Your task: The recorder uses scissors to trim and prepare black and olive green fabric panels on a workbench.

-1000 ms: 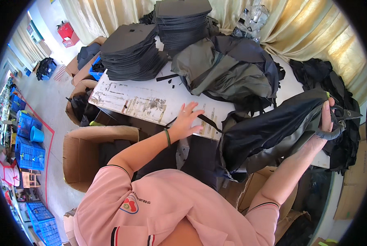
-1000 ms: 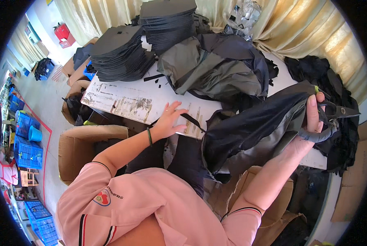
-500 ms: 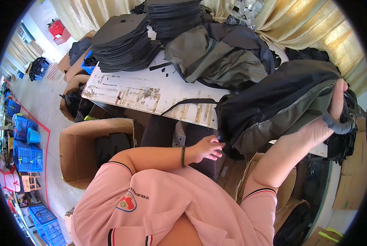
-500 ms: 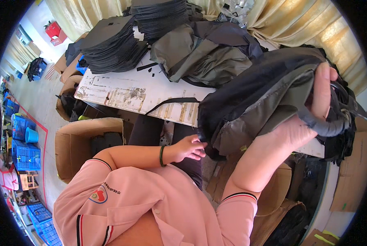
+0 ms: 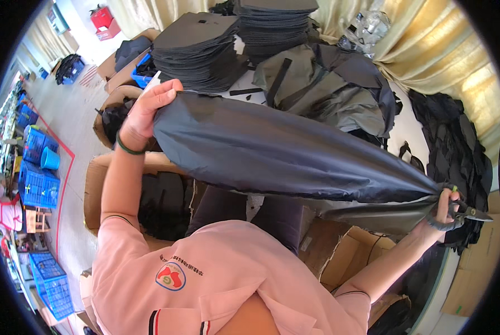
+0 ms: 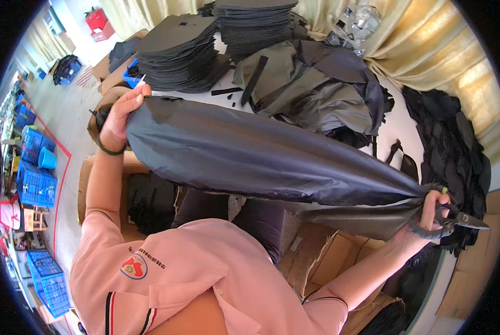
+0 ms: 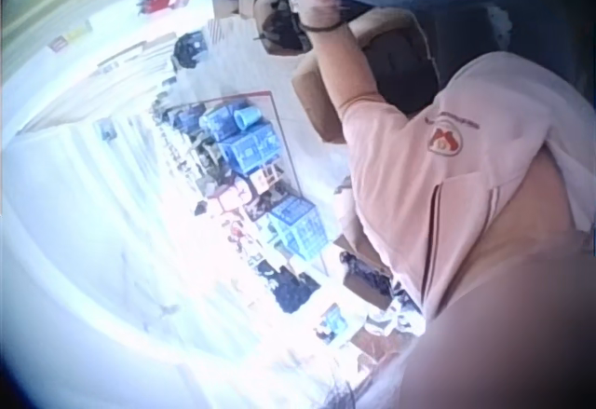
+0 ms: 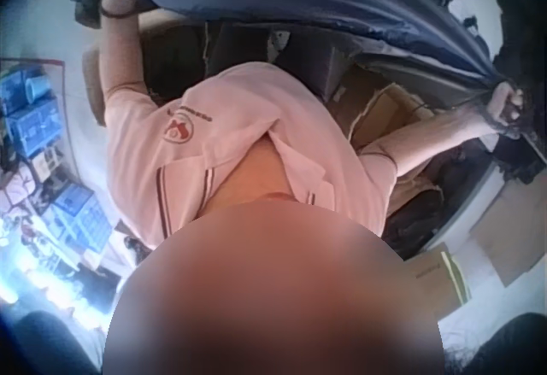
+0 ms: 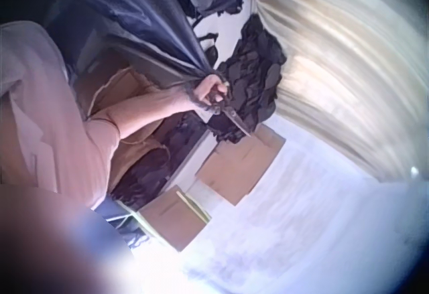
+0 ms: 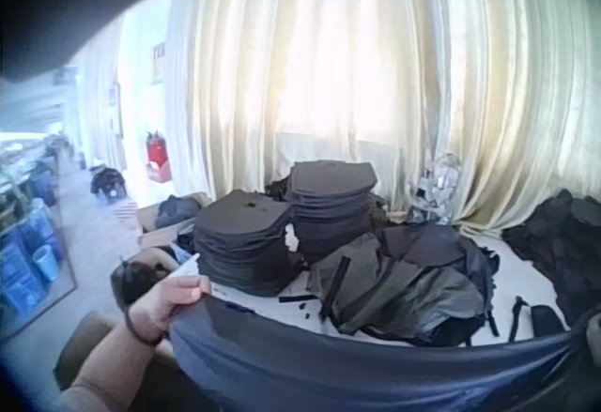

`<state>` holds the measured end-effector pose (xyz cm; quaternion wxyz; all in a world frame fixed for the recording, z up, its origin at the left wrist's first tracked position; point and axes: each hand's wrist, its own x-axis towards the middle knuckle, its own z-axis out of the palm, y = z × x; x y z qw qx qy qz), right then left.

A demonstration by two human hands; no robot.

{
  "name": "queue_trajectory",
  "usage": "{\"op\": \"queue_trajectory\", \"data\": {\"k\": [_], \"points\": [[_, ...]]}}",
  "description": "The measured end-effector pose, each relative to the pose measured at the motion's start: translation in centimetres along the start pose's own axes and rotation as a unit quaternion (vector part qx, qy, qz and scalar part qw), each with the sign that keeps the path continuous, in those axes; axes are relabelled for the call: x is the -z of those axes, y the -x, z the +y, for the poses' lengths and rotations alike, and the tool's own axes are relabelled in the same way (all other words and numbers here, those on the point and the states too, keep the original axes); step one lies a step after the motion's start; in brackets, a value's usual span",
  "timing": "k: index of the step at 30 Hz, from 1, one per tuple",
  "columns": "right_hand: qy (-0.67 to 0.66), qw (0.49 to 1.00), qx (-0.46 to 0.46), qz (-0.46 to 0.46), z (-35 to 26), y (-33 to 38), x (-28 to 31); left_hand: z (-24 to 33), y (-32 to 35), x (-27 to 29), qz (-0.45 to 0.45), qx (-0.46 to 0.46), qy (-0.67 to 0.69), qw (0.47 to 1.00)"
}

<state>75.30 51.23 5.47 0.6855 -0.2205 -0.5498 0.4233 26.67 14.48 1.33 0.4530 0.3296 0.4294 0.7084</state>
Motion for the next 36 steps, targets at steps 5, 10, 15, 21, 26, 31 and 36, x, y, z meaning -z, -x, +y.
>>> {"op": "queue_trajectory", "data": {"k": [5, 10, 15, 21, 26, 31, 36], "points": [[0.054, 0.993, -0.103, -0.011, 6.4, 3.0, -0.2, 0.5, -2.2, 0.7, 0.054, 0.091, -0.328, 0.939], [0.295, 0.927, -0.198, -0.123, 15.8, 5.0, 0.5, -9.1, -6.2, 5.7, 0.149, 0.027, -0.489, 0.859], [0.523, 0.833, -0.043, -0.175, 16.9, 7.0, 0.2, -10.9, -5.3, 1.9, 0.152, -0.157, -0.547, 0.808], [0.252, 0.854, -0.158, -0.427, 12.2, 11.2, -5.3, -9.4, -1.2, 1.6, -0.054, -0.086, -0.574, 0.813], [0.327, 0.772, -0.103, -0.535, 15.4, 15.1, -9.3, -10.7, -1.1, 2.6, -0.082, -0.047, -0.618, 0.781], [0.369, 0.755, -0.095, -0.534, 18.8, 16.6, -9.7, -13.1, -2.4, 4.8, -0.117, -0.076, -0.631, 0.763], [0.243, 0.782, -0.209, -0.535, 17.5, 15.1, -9.5, -12.6, -2.5, 6.4, -0.090, 0.013, -0.518, 0.851]]}}
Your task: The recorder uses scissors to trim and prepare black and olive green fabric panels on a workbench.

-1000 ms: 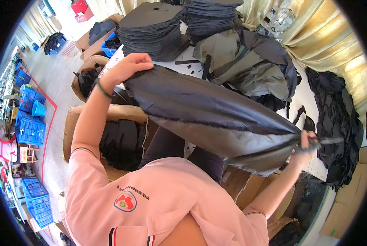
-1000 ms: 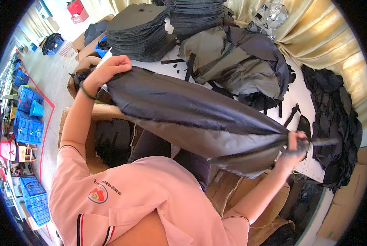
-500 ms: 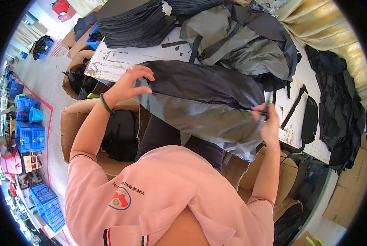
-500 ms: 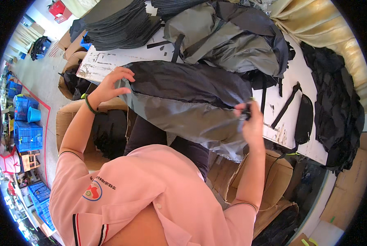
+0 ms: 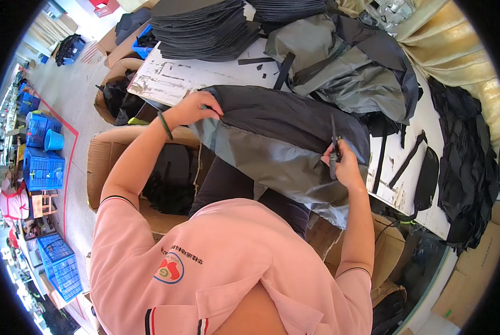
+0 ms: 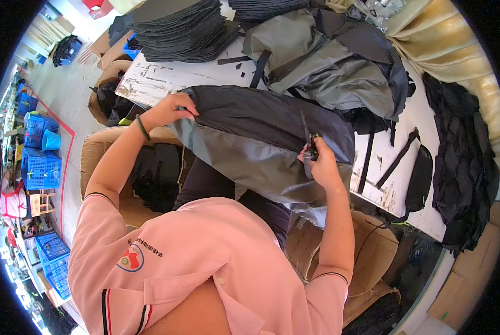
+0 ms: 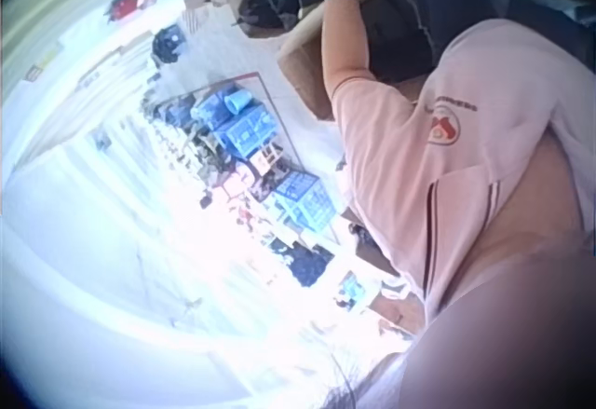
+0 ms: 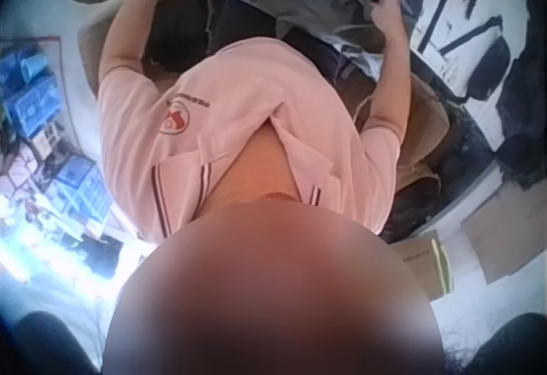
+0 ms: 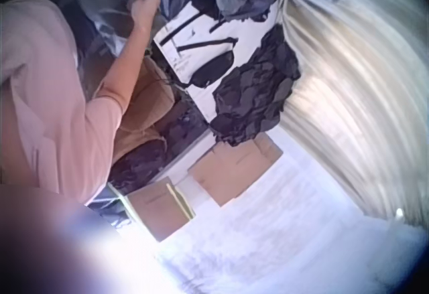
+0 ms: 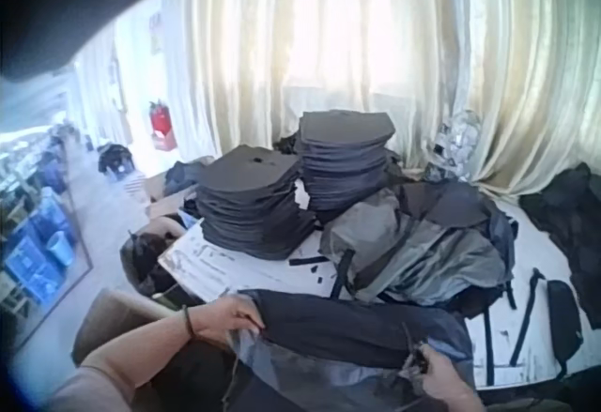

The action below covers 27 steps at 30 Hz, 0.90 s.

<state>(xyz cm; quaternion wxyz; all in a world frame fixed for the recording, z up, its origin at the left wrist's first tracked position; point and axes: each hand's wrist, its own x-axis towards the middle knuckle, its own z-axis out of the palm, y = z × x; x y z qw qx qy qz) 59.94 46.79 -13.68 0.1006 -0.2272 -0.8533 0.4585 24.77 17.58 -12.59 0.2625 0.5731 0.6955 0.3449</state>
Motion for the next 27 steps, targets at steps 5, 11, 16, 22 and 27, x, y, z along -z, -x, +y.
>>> {"op": "queue_trajectory", "data": {"k": [5, 11, 16, 22, 27], "points": [[-0.117, 0.991, -0.055, -0.042, -0.8, 0.9, 1.8, 0.6, 0.1, 1.5, -0.077, 0.141, 0.212, 0.964], [-0.177, 0.977, -0.096, -0.076, -1.8, 1.6, 1.6, 2.1, -2.1, 0.5, -0.039, 0.125, -0.161, 0.978], [-0.192, 0.971, -0.112, -0.084, -2.2, 2.2, 0.7, 10.8, -5.7, -8.6, 0.013, -0.104, -0.010, 0.994], [-0.214, 0.963, -0.126, -0.099, -3.3, 3.3, 0.4, 12.9, -8.6, -17.9, -0.099, -0.084, 0.113, 0.985], [0.006, 0.998, -0.051, -0.042, -2.3, 5.3, 2.2, 11.8, -9.8, -19.1, -0.216, -0.003, 0.247, 0.945]]}}
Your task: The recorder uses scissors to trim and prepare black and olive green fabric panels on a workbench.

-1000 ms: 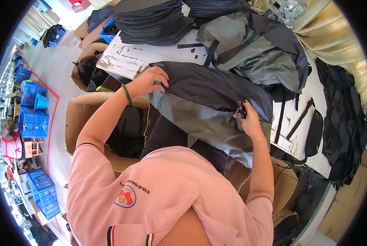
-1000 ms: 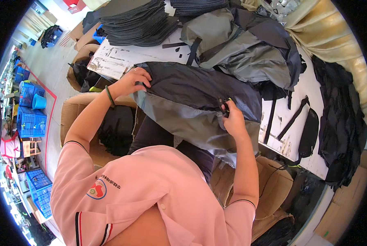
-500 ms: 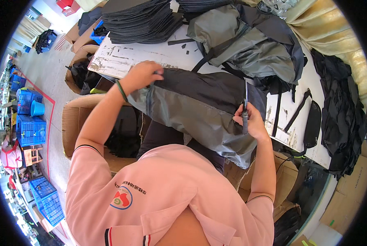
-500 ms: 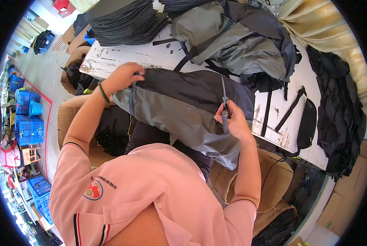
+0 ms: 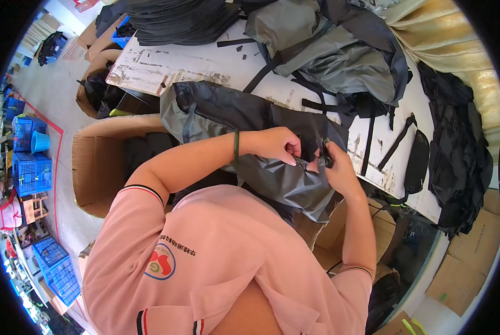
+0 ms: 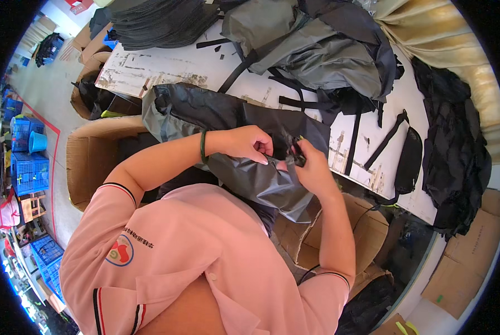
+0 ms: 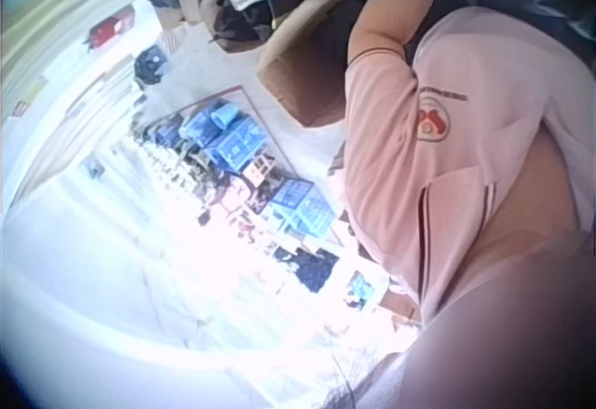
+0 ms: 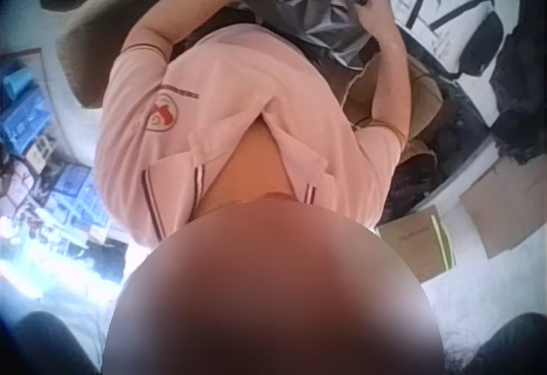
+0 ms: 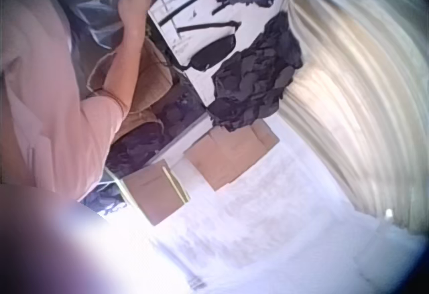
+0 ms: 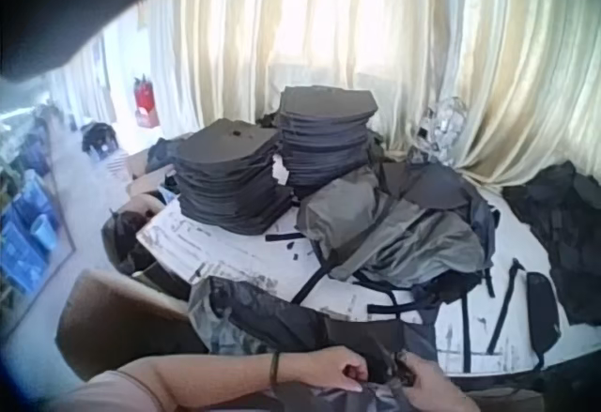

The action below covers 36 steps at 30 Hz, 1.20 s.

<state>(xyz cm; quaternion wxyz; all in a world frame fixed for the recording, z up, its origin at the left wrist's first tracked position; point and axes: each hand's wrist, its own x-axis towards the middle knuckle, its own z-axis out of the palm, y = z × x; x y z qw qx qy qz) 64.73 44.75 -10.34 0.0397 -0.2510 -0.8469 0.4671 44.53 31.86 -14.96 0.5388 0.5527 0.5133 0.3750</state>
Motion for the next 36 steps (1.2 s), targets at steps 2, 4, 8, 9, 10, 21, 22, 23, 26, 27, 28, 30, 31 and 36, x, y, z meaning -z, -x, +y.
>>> {"op": "queue_trajectory", "data": {"k": [2, 4, 8, 9, 10, 21, 22, 23, 26, 27, 28, 30, 31, 36], "points": [[0.153, 0.988, 0.017, -0.026, -2.3, 0.8, 1.9, -0.1, 0.5, 0.2, 0.000, 0.030, 0.025, 0.999], [0.348, 0.935, 0.022, -0.059, -4.6, 1.8, 3.6, -0.3, 0.6, 0.2, 0.004, 0.027, 0.029, 0.999], [0.396, 0.913, 0.037, -0.092, -4.0, 3.0, 4.9, 0.5, 0.6, 0.1, -0.003, 0.044, 0.024, 0.999], [0.415, 0.904, 0.055, -0.089, -3.5, 3.1, 5.0, 0.5, 0.7, 0.1, -0.002, 0.043, 0.026, 0.999], [0.434, 0.894, 0.074, -0.086, -3.3, 3.1, 5.2, 0.5, 0.8, 0.1, -0.003, 0.042, 0.023, 0.999], [0.392, 0.907, 0.105, -0.113, -3.3, 2.3, 5.3, 0.6, 1.0, 0.0, -0.008, 0.035, 0.027, 0.999], [0.393, 0.906, 0.119, -0.107, -3.2, 2.3, 5.3, 0.6, 1.0, 0.0, -0.007, 0.035, 0.018, 0.999], [0.393, 0.906, 0.118, -0.107, -3.0, 2.3, 5.3, 0.6, 1.0, 0.0, -0.006, 0.034, 0.008, 0.999], [0.414, 0.895, 0.120, -0.113, -2.9, 2.2, 5.4, 0.6, 1.0, -0.1, -0.003, 0.028, 0.004, 1.000], [0.418, 0.894, 0.104, -0.124, -3.2, 2.2, 5.4, 0.6, 1.0, -0.1, -0.003, 0.029, 0.004, 1.000], [0.421, 0.892, 0.088, -0.135, -3.4, 2.1, 5.4, 0.7, 1.0, 0.0, -0.004, 0.028, 0.007, 1.000], [0.421, 0.892, 0.092, -0.133, -3.1, 2.1, 5.5, 0.6, 0.9, -0.1, -0.006, 0.028, 0.010, 1.000], [0.422, 0.892, 0.096, -0.131, -3.0, 2.2, 5.5, 0.6, 1.0, -0.1, -0.007, 0.029, 0.004, 1.000], [0.436, 0.887, 0.091, -0.125, -3.4, 2.2, 5.5, 0.2, 1.0, -0.1, -0.010, 0.025, 0.000, 1.000]]}}
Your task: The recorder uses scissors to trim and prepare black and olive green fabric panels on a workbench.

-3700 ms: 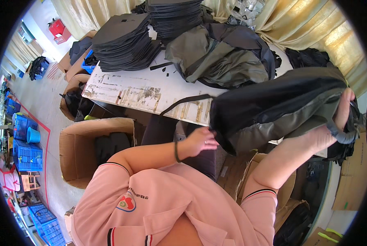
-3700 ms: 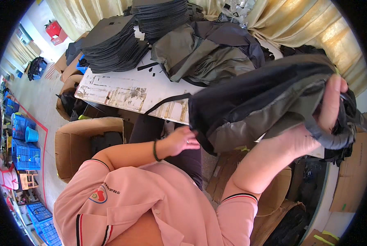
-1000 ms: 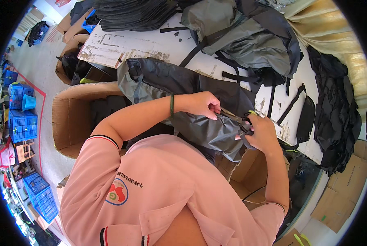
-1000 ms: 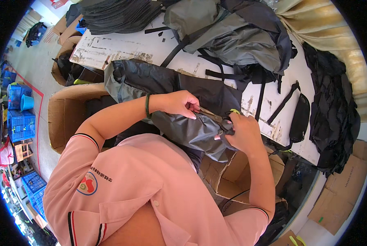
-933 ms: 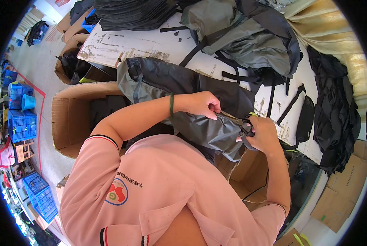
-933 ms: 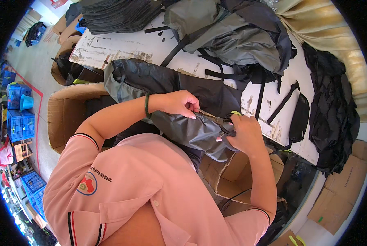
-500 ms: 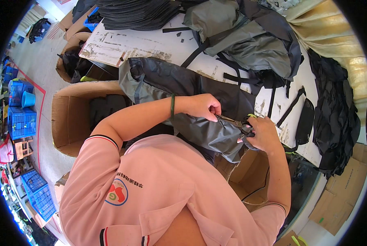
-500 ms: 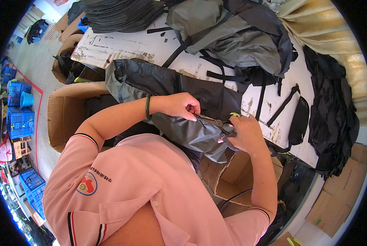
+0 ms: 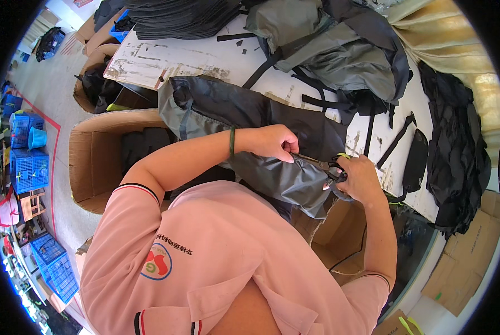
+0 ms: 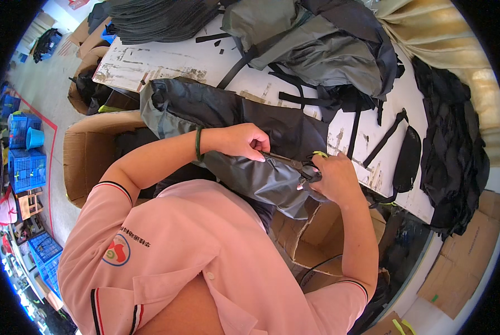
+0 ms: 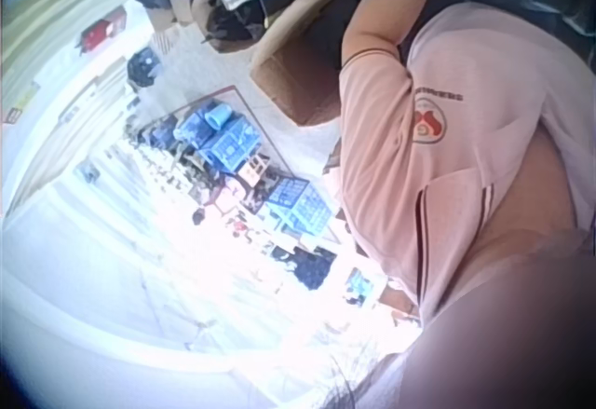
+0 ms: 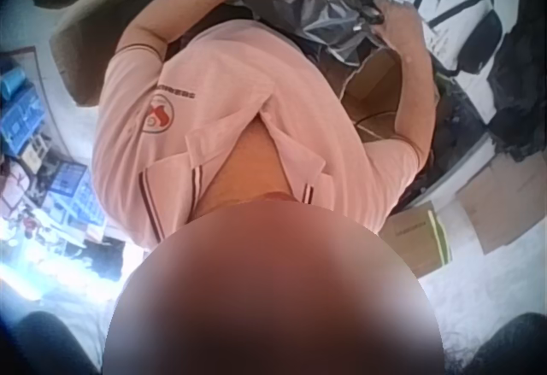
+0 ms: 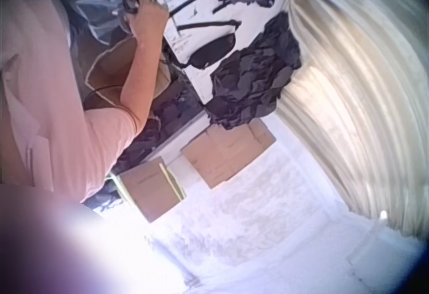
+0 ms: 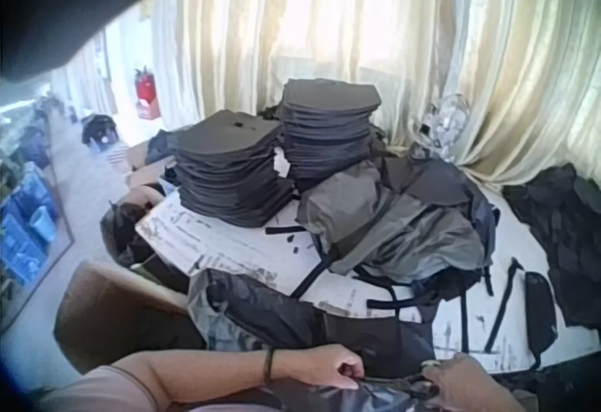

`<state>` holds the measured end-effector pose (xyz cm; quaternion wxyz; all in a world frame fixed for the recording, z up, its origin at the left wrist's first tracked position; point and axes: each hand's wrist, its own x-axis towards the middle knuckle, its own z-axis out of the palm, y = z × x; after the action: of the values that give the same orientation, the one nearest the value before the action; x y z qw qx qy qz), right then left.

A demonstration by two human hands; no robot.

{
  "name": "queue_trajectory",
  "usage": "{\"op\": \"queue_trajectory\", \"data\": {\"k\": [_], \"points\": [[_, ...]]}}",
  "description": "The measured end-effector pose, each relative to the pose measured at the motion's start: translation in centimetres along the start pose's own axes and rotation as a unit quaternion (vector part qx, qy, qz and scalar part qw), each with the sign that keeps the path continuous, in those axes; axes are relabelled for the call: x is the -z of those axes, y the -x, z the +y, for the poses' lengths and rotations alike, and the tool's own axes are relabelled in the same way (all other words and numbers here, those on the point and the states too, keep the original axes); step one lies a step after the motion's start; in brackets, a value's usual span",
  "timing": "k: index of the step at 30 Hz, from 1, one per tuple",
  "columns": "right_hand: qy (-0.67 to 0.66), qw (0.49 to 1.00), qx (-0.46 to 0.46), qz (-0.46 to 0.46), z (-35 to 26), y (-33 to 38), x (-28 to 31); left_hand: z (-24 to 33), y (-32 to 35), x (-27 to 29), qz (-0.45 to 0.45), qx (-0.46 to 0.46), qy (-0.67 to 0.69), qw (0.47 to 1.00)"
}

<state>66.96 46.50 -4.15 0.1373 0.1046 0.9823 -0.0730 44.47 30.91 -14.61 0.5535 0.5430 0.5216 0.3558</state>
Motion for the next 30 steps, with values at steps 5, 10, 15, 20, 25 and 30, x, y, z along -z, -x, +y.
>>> {"op": "queue_trajectory", "data": {"k": [5, 10, 15, 20, 25, 30], "points": [[0.007, 1.000, -0.012, -0.015, 0.6, 0.3, -1.0, 0.1, 0.0, 0.1, 0.010, -0.012, -0.003, 1.000], [0.015, 1.000, -0.017, -0.014, 0.2, 0.2, -0.5, 0.0, -0.1, -0.1, 0.010, -0.007, 0.006, 1.000], [-0.006, 1.000, 0.000, 0.002, -0.1, 0.1, -0.3, 0.1, -0.2, -0.1, 0.006, -0.001, 0.009, 1.000], [-0.026, 0.999, 0.010, 0.019, -0.3, -0.2, -0.6, 0.2, -0.1, -0.1, 0.005, -0.006, -0.009, 1.000], [-0.018, 1.000, -0.004, -0.018, 0.2, -0.3, -1.6, 0.2, -0.1, -0.1, 0.008, -0.003, -0.001, 1.000], [-0.108, 0.992, -0.047, 0.047, -0.8, -1.2, -1.9, -1.2, -0.3, -0.1, 0.026, -0.066, -0.024, 0.997]]}}
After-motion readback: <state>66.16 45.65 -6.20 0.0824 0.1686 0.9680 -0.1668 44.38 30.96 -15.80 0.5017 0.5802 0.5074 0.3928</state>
